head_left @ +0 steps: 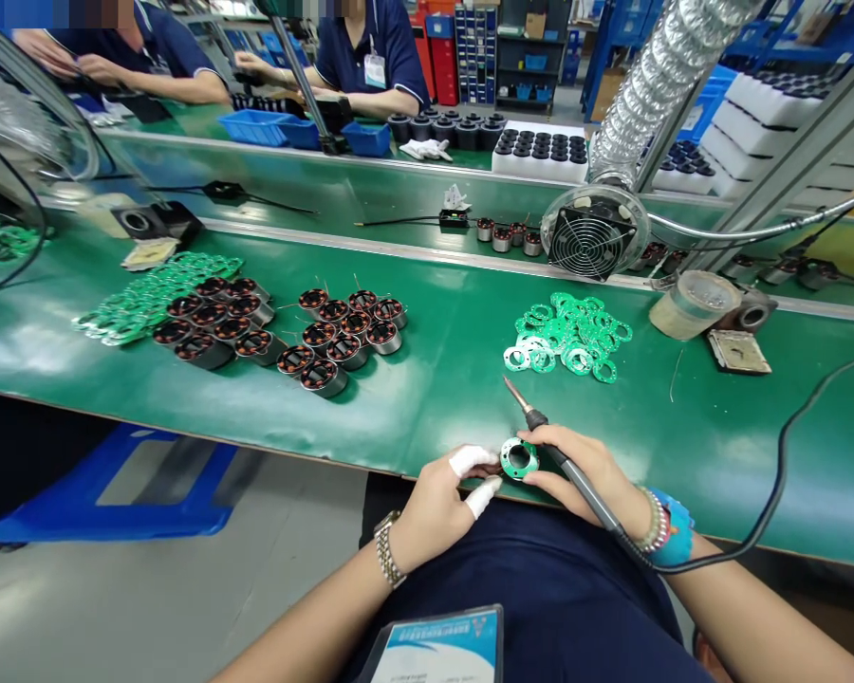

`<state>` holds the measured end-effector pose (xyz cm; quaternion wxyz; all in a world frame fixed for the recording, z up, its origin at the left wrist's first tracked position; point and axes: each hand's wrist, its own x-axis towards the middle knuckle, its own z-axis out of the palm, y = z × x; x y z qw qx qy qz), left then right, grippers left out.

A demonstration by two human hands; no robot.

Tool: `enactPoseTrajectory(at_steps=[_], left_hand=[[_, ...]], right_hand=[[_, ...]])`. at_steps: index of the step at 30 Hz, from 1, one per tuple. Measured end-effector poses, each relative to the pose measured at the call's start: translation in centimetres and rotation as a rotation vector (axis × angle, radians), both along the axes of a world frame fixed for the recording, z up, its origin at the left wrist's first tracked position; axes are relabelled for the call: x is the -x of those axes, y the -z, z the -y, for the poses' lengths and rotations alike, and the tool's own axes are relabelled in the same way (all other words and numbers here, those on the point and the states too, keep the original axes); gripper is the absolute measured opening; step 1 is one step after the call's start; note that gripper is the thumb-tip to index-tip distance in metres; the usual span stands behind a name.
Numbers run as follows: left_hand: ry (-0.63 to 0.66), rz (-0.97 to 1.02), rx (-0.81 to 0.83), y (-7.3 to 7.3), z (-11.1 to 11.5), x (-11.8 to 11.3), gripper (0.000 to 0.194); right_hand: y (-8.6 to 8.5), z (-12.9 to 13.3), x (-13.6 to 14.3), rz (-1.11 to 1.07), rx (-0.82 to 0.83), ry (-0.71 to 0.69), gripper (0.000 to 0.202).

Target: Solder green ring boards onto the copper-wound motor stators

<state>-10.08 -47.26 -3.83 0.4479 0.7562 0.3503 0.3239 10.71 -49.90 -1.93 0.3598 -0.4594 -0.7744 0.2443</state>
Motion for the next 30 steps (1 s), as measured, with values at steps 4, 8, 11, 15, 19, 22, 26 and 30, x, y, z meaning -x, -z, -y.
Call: enactPoseTrajectory(at_steps=[4, 8, 11, 15, 19, 22, 26, 30], left_hand=[[0.013, -0.14, -0.618, 0.5, -0.2, 0.7, 0.021], [0.061, -0.213, -0.799, 0.4, -0.4, 1.1, 0.026], [0.059, -0.245, -0.796, -0.1, -0.4, 0.9, 0.024], [0.024, -0.304, -0.312, -1.0, -0.3, -0.3, 0.013], [0.028, -0.063, 0.585, -1.6, -0.6, -1.5, 0.012], [0.021, 0.043, 0.76, -1.6, -0.5, -1.5, 0.01], [0.01, -0.191, 0.055, -0.9, -0.1, -0.2, 0.013], [0.037, -0.329, -0.619, -0.3, -0.1, 1.0, 0.021]], right_hand=[[0.1, 0.0, 0.0, -0.011, -0.004, 0.007, 0.034], [0.1, 0.1, 0.1, -0.024, -0.003, 0.007, 0.034], [0.2, 0.2, 0.2, -0.039, -0.009, 0.018, 0.034], [0.5, 0.4, 0.2, -0.057, -0.018, 0.02, 0.033], [0.9, 0.3, 0.0, -0.045, -0.022, 0.007, 0.031], [0.9, 0.2, -0.1, -0.031, -0.026, 0.006, 0.029], [0.9, 0.1, -0.1, -0.033, -0.031, -0.007, 0.029], [0.9, 0.1, -0.2, -0.033, -0.041, -0.003, 0.029]])
